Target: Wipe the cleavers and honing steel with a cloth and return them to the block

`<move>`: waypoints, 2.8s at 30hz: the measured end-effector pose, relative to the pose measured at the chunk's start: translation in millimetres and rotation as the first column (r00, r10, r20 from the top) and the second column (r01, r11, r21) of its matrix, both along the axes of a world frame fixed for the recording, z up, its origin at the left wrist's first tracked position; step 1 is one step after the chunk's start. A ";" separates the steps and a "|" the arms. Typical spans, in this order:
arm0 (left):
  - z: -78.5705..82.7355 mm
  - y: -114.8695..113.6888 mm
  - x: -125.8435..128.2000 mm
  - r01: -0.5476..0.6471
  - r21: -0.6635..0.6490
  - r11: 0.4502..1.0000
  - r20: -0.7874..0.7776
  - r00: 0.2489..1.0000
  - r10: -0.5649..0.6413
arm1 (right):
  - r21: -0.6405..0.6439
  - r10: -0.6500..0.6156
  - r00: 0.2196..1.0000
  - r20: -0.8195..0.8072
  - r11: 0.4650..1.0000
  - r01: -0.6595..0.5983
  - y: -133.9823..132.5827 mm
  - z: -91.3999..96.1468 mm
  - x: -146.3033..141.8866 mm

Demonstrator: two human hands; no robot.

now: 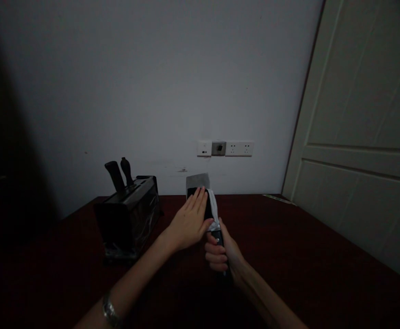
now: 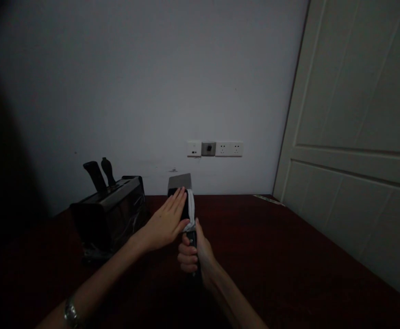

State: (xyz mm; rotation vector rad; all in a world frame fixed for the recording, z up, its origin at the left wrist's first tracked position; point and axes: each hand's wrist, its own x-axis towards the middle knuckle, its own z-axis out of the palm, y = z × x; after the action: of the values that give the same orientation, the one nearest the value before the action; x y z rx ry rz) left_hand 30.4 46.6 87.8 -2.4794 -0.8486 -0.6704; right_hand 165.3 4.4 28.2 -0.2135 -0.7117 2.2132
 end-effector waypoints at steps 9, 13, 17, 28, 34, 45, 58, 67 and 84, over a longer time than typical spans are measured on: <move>21.9 33.9 -3.0 -0.056 -0.055 0.997 0.074 0.995 0.061 | 0.039 0.070 0.997 -0.036 0.997 -0.069 -3.1 0.3 -4.4; 33.2 42.9 -8.1 -0.073 -0.064 0.995 0.084 0.993 0.078 | 0.055 0.088 0.995 -0.045 0.995 -0.085 -3.8 0.1 -5.9; 15.5 17.1 2.8 0.013 0.000 1.000 0.028 1.000 -0.013 | 0.107 0.066 0.996 -0.067 0.993 -0.059 1.6 -0.9 1.5; 23.1 49.3 6.1 -0.059 -0.100 0.993 0.121 0.990 0.071 | 0.117 0.105 0.991 -0.079 0.989 -0.095 -1.9 -4.5 -6.9; 15.1 15.4 13.6 0.077 -0.067 0.995 0.072 0.995 -0.072 | 0.108 0.005 1.000 -0.017 0.994 -0.004 1.1 -1.9 1.5; 45.0 -9.3 -3.9 -0.026 0.086 0.996 0.175 0.985 0.010 | 0.171 0.006 0.998 0.055 0.985 -0.015 -18.7 8.7 -14.0; 39.1 -10.8 -3.8 0.007 0.150 0.989 0.137 0.990 -0.028 | 0.141 0.016 0.999 0.041 0.990 -0.022 -9.3 -4.7 -11.1; 39.2 -6.4 -11.4 0.028 0.042 0.999 0.206 0.978 -0.036 | 0.156 -0.008 0.991 0.131 0.988 -0.012 -6.8 -16.5 -27.8; 34.0 -20.8 -1.6 -0.044 0.043 0.998 0.194 0.980 0.035 | 0.142 -0.117 0.983 0.144 0.985 0.097 -7.2 -15.0 -31.7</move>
State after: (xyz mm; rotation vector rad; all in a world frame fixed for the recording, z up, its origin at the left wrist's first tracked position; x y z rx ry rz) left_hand 28.9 25.8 121.9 -2.3766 -0.9378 -0.9180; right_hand 133.6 -2.8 13.2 -0.3464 -0.9084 2.0531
